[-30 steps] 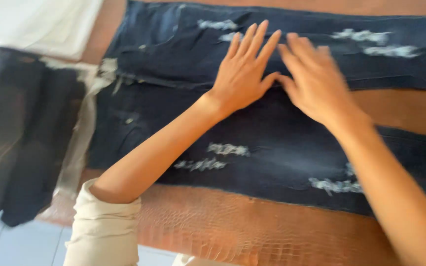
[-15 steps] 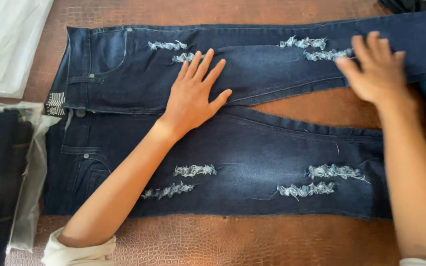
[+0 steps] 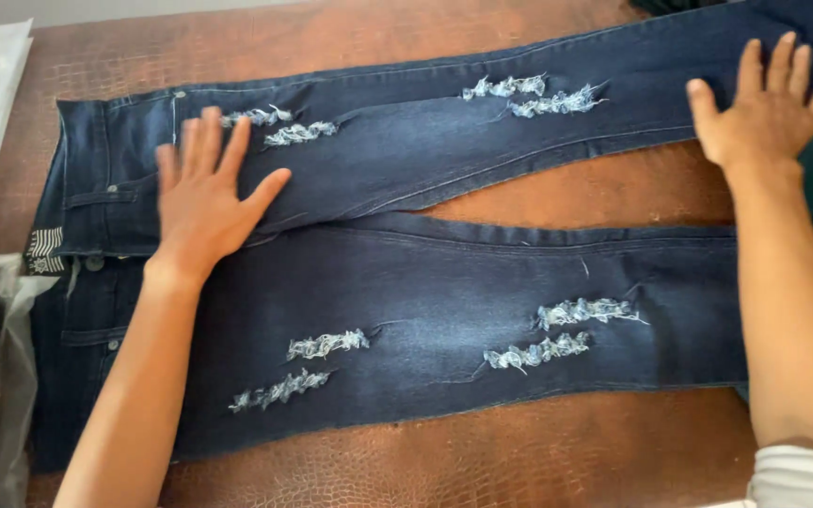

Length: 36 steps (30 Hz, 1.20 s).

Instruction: Folding a pair of blue distressed jeans on a flat surface.

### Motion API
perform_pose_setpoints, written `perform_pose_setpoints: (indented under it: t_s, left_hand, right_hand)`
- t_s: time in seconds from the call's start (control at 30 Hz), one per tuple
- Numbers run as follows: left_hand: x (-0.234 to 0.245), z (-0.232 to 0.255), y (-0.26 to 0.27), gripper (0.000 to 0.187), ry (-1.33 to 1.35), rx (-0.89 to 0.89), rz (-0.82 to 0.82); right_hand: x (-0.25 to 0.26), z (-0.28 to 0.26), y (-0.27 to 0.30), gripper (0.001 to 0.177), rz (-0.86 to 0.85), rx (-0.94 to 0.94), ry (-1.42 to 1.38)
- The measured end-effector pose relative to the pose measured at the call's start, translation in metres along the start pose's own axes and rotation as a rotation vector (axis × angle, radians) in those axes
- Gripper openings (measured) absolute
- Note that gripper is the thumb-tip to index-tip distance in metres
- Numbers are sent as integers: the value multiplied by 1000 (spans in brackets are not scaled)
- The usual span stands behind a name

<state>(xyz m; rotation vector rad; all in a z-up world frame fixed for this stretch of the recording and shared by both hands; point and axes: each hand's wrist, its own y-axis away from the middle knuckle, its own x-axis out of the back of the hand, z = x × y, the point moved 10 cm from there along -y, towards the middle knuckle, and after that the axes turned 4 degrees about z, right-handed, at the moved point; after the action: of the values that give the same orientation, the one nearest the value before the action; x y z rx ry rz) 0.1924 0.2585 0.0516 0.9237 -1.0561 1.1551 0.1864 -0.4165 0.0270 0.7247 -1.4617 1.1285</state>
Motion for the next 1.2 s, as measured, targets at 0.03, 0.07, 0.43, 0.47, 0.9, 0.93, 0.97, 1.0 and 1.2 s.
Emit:
perform_pose_setpoints:
  t_s: [0.03, 0.07, 0.43, 0.47, 0.9, 0.93, 0.97, 1.0, 1.2]
  left_hand:
    - [-3, -10, 0, 87, 1, -3, 2]
    - [-1, -22, -1, 85, 20, 32, 58]
    - [18, 74, -23, 76, -166, -291, 423]
    - [11, 97, -31, 74, -109, -346, 414]
    - [-48, 125, -50, 71, 69, -410, 324]
    - [-49, 125, -49, 71, 66, -409, 315]
    - [-49, 125, -48, 71, 72, -408, 307]
    - [-47, 125, -50, 71, 78, -406, 310]
    - [-51, 119, -53, 71, 77, -405, 410]
  right_hand:
    - [-4, 8, -5, 98, 3, -2, 1]
    - [-5, 20, -9, 98, 11, -17, 17]
    - [88, -198, 62, 50, 492, 512, 195]
    - [94, -241, 68, 46, 227, 532, -78]
    - [55, -64, 0, 90, -161, 38, 46]
    - [39, -33, -14, 90, -170, 37, 43]
    - [23, 7, -28, 96, -168, -29, 123]
    - [12, 45, -46, 102, -155, -94, 204]
    - [24, 43, -32, 90, -134, -242, 148]
